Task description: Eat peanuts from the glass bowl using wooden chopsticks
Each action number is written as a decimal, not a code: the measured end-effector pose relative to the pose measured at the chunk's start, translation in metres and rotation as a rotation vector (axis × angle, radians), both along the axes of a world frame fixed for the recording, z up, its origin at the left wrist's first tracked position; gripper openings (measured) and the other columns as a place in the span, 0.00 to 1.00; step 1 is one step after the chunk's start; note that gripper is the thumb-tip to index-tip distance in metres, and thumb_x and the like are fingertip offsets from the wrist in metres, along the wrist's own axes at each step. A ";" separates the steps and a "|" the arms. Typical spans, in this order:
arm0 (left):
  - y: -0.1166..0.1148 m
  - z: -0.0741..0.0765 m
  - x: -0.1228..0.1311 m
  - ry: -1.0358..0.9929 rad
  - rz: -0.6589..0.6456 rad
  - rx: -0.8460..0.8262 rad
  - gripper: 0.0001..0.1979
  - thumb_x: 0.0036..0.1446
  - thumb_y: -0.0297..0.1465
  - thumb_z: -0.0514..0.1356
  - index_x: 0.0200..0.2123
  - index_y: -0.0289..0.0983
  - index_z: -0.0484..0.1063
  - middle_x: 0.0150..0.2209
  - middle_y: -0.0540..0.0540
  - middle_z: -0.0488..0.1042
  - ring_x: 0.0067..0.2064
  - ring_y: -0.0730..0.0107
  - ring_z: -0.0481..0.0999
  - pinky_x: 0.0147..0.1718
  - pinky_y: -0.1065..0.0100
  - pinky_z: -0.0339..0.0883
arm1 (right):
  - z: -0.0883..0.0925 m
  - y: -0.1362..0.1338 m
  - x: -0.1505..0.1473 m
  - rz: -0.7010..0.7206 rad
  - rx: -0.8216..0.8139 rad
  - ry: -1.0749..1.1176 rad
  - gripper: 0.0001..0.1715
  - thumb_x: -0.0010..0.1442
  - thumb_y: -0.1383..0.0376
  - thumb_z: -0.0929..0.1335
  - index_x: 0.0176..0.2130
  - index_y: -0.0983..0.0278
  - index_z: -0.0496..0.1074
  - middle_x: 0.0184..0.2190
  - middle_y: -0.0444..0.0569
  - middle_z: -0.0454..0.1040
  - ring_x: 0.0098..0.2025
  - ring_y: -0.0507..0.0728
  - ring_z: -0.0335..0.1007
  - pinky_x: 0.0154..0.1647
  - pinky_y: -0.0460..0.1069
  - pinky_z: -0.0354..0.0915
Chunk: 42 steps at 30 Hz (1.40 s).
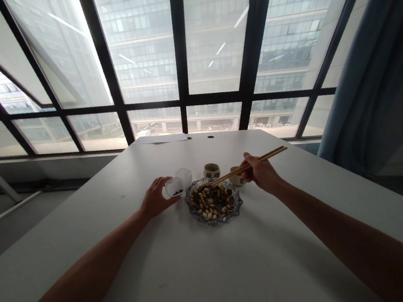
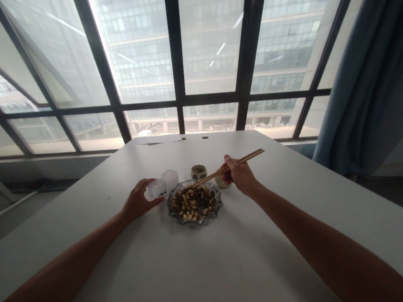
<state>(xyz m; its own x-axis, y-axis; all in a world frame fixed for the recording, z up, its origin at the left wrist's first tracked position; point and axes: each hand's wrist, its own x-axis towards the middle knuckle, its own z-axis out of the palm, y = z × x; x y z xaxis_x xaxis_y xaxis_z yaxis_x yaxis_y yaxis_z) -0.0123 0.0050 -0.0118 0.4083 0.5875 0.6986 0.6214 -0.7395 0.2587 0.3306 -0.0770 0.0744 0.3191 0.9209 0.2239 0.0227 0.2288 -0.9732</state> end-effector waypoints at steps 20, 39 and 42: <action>-0.001 0.001 0.001 -0.002 -0.003 -0.010 0.30 0.51 0.44 0.69 0.53 0.40 0.67 0.48 0.41 0.74 0.50 0.54 0.75 0.45 0.56 0.74 | -0.007 -0.007 -0.007 0.016 0.039 -0.267 0.39 0.49 0.32 0.68 0.21 0.65 0.70 0.11 0.47 0.69 0.10 0.50 0.60 0.09 0.44 0.58; 0.001 0.000 0.001 -0.011 -0.014 0.002 0.30 0.50 0.44 0.69 0.53 0.40 0.67 0.48 0.41 0.74 0.49 0.54 0.75 0.43 0.56 0.75 | 0.026 -0.045 -0.023 0.354 0.253 -0.900 0.26 0.63 0.52 0.67 0.21 0.65 0.73 0.18 0.47 0.73 0.19 0.50 0.67 0.20 0.44 0.62; 0.001 0.000 0.001 -0.008 -0.014 -0.005 0.30 0.51 0.44 0.69 0.53 0.40 0.67 0.48 0.40 0.74 0.49 0.54 0.75 0.43 0.55 0.74 | 0.025 -0.045 -0.023 0.341 0.243 -0.912 0.26 0.64 0.52 0.67 0.22 0.65 0.73 0.18 0.48 0.74 0.19 0.51 0.68 0.20 0.44 0.62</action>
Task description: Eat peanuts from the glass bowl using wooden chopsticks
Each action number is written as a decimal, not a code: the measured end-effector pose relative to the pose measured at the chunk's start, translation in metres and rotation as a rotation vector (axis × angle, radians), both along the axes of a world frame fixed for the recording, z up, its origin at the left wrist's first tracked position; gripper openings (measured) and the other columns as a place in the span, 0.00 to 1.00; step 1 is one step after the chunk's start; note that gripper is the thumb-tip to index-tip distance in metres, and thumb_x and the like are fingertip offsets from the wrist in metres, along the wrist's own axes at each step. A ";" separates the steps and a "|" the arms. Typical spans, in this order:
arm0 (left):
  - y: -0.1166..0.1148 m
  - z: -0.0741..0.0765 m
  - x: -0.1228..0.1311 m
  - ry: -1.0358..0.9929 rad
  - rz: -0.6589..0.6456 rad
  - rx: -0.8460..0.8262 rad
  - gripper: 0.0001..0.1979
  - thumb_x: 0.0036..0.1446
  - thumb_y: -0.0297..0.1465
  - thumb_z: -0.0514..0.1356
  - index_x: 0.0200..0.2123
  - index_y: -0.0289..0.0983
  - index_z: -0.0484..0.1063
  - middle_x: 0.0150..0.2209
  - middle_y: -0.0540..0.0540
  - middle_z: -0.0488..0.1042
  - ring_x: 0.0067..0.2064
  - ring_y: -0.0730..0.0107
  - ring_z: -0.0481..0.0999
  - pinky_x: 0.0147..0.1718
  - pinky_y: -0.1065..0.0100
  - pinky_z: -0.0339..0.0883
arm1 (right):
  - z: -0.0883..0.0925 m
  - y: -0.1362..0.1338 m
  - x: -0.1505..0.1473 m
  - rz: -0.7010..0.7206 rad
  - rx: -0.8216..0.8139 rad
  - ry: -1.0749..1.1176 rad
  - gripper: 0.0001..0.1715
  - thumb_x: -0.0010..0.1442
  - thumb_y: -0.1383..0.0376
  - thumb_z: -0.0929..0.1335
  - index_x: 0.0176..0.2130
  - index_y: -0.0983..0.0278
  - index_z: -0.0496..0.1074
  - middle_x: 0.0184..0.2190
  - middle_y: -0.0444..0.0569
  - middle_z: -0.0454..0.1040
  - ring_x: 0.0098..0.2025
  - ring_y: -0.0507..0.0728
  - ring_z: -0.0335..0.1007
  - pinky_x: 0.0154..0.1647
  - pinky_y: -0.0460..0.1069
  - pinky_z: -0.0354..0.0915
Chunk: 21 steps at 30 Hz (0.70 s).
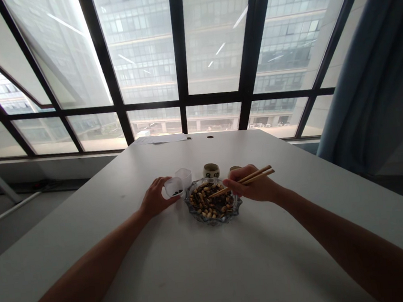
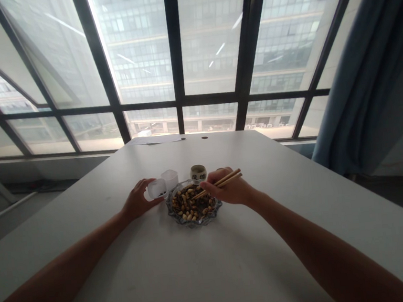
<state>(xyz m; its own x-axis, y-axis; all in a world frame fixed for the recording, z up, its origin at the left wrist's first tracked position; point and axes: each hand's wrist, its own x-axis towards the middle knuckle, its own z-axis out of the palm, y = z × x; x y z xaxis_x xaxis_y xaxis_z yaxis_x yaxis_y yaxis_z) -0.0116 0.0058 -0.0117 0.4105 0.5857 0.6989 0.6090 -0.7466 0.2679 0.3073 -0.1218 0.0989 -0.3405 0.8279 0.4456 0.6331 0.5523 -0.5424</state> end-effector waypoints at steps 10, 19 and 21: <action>0.001 -0.001 0.000 -0.005 0.005 0.005 0.30 0.50 0.44 0.69 0.53 0.40 0.67 0.48 0.41 0.74 0.49 0.54 0.75 0.44 0.56 0.75 | 0.001 0.001 0.002 -0.070 -0.167 0.087 0.27 0.63 0.47 0.66 0.24 0.63 0.70 0.18 0.48 0.75 0.19 0.53 0.70 0.19 0.45 0.64; 0.000 0.000 0.000 0.011 0.011 0.010 0.30 0.51 0.44 0.69 0.54 0.40 0.66 0.48 0.41 0.74 0.50 0.54 0.75 0.47 0.54 0.74 | 0.001 0.012 0.008 -0.165 -0.259 0.403 0.32 0.51 0.38 0.72 0.26 0.65 0.74 0.17 0.49 0.76 0.17 0.53 0.71 0.17 0.46 0.68; 0.000 0.000 0.000 0.011 0.012 0.006 0.30 0.51 0.44 0.69 0.54 0.41 0.66 0.49 0.41 0.74 0.50 0.54 0.75 0.46 0.55 0.74 | 0.000 0.018 0.012 -0.231 -0.260 0.512 0.33 0.49 0.38 0.73 0.25 0.65 0.74 0.17 0.50 0.76 0.16 0.53 0.71 0.17 0.46 0.69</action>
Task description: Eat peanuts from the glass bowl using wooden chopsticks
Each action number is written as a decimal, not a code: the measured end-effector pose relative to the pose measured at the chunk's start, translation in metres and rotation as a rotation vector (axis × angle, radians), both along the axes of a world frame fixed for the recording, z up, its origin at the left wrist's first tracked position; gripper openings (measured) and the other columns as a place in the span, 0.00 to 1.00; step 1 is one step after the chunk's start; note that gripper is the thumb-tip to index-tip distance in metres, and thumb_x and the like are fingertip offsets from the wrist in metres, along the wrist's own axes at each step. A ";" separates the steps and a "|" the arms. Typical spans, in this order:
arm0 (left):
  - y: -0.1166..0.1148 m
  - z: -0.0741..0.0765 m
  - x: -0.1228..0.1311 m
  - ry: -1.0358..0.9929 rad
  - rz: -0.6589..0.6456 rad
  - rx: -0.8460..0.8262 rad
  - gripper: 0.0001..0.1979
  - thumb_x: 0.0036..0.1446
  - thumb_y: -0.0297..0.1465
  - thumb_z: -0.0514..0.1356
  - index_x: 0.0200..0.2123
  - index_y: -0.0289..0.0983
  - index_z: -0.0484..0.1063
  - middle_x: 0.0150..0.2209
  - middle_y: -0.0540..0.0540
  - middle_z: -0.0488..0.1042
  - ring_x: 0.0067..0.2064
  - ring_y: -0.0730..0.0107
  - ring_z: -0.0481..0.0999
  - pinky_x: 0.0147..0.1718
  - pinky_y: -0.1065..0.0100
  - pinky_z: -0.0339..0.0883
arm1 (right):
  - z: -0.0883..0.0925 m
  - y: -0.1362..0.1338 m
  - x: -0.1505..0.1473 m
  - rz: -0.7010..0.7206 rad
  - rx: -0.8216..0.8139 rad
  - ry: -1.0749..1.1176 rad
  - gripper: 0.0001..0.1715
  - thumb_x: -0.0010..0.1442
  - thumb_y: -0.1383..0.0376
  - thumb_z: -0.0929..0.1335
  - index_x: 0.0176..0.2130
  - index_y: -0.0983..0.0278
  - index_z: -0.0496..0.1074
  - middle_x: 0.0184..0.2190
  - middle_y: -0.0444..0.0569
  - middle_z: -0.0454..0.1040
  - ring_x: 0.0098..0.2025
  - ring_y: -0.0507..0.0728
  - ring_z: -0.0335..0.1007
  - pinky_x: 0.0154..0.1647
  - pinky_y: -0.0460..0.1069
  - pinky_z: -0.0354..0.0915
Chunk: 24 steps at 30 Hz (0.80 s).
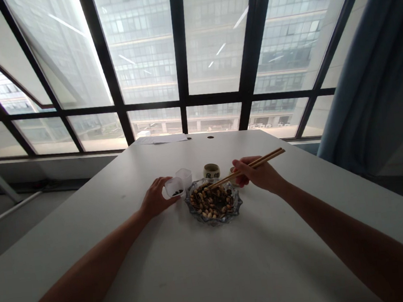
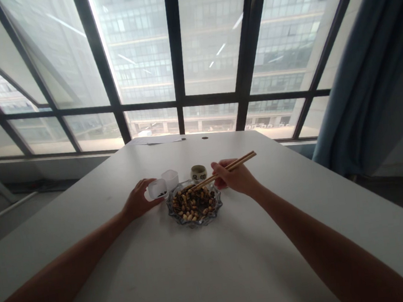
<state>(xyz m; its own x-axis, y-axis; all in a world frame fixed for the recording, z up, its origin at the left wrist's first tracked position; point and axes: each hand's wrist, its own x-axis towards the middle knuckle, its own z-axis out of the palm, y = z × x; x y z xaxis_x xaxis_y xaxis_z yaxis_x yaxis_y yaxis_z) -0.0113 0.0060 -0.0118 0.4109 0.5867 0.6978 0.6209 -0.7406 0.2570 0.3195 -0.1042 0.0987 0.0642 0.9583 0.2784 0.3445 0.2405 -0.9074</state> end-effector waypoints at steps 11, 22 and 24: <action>0.001 -0.002 -0.001 0.000 -0.002 -0.007 0.30 0.51 0.44 0.69 0.54 0.40 0.66 0.49 0.40 0.74 0.51 0.53 0.74 0.46 0.55 0.74 | 0.005 -0.007 -0.001 -0.026 0.129 -0.101 0.33 0.54 0.37 0.69 0.26 0.64 0.73 0.19 0.52 0.77 0.19 0.55 0.73 0.18 0.47 0.70; -0.001 0.000 0.000 -0.005 -0.006 0.008 0.30 0.51 0.43 0.69 0.54 0.41 0.66 0.49 0.41 0.74 0.51 0.54 0.75 0.45 0.55 0.75 | 0.018 -0.030 -0.017 0.272 0.596 -0.972 0.28 0.70 0.51 0.61 0.24 0.62 0.67 0.19 0.47 0.70 0.19 0.51 0.60 0.24 0.48 0.56; -0.001 0.000 0.000 -0.008 -0.004 0.007 0.30 0.51 0.44 0.69 0.54 0.41 0.66 0.48 0.41 0.74 0.51 0.54 0.75 0.44 0.56 0.75 | 0.018 -0.031 -0.018 0.278 0.599 -0.976 0.28 0.70 0.51 0.61 0.23 0.62 0.66 0.18 0.47 0.69 0.19 0.51 0.60 0.24 0.48 0.55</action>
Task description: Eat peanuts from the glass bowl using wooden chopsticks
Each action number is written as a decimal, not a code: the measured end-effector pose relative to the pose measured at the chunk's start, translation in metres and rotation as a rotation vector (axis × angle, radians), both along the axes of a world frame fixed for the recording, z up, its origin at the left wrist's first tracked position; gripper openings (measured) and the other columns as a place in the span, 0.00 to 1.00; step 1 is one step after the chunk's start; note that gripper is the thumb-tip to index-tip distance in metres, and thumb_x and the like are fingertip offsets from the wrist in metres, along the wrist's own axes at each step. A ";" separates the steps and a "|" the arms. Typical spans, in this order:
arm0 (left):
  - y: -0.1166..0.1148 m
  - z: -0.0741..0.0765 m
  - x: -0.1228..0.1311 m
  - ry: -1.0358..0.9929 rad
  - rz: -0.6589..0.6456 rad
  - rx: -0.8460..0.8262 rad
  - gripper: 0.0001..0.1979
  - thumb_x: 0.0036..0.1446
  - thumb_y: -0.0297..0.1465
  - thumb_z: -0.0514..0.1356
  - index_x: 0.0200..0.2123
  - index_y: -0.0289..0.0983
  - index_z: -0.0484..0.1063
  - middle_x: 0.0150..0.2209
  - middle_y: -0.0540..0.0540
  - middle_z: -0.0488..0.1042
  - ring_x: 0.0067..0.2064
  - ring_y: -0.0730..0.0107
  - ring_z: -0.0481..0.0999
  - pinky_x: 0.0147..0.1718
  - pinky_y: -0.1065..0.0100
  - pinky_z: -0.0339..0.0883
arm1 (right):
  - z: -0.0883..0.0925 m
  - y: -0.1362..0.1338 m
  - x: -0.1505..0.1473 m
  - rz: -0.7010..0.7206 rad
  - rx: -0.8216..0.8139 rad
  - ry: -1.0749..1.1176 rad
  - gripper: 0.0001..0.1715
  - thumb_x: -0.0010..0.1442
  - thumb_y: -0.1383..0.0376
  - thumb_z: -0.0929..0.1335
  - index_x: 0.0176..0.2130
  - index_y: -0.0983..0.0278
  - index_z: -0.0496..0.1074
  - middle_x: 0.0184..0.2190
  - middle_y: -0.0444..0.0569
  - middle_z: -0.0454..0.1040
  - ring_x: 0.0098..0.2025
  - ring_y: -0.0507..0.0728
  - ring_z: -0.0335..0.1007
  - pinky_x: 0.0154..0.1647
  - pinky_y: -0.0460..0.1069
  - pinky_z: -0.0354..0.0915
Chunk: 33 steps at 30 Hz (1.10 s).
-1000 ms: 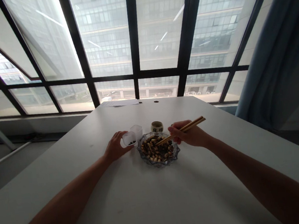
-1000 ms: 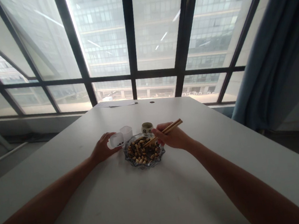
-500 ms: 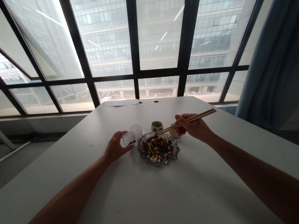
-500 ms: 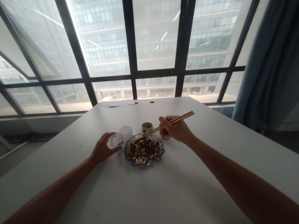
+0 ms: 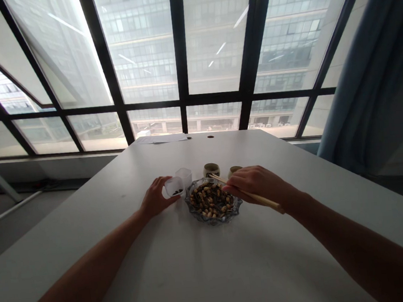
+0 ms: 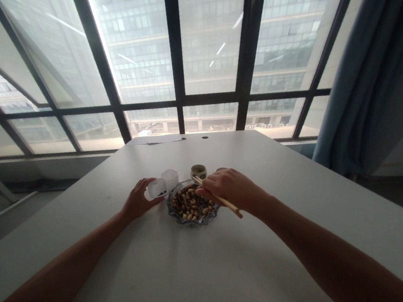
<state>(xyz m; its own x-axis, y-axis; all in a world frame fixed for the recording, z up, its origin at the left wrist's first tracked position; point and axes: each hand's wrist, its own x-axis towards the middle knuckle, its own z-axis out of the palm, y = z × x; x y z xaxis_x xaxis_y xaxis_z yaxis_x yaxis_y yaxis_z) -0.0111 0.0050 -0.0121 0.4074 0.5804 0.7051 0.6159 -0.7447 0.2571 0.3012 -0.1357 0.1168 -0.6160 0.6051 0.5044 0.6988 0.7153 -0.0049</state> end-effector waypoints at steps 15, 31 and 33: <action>-0.001 0.005 0.001 -0.012 -0.013 0.098 0.29 0.52 0.38 0.69 0.55 0.41 0.66 0.52 0.40 0.72 0.55 0.51 0.71 0.52 0.50 0.70 | -0.011 -0.005 -0.020 0.062 0.083 0.281 0.22 0.70 0.56 0.62 0.28 0.62 0.71 0.21 0.47 0.74 0.21 0.51 0.66 0.24 0.47 0.61; -0.004 0.004 0.004 -0.033 -0.018 0.022 0.31 0.50 0.40 0.70 0.55 0.41 0.65 0.50 0.41 0.73 0.53 0.52 0.73 0.52 0.52 0.71 | -0.050 0.044 -0.062 0.162 0.075 0.110 0.20 0.71 0.55 0.62 0.34 0.63 0.72 0.28 0.48 0.75 0.26 0.53 0.69 0.28 0.47 0.59; -0.004 0.004 0.004 -0.032 -0.019 0.025 0.30 0.50 0.41 0.70 0.54 0.41 0.65 0.49 0.41 0.73 0.53 0.52 0.73 0.52 0.52 0.71 | -0.045 0.036 -0.059 0.136 0.031 0.242 0.19 0.71 0.55 0.62 0.34 0.62 0.72 0.28 0.48 0.76 0.26 0.52 0.69 0.27 0.47 0.60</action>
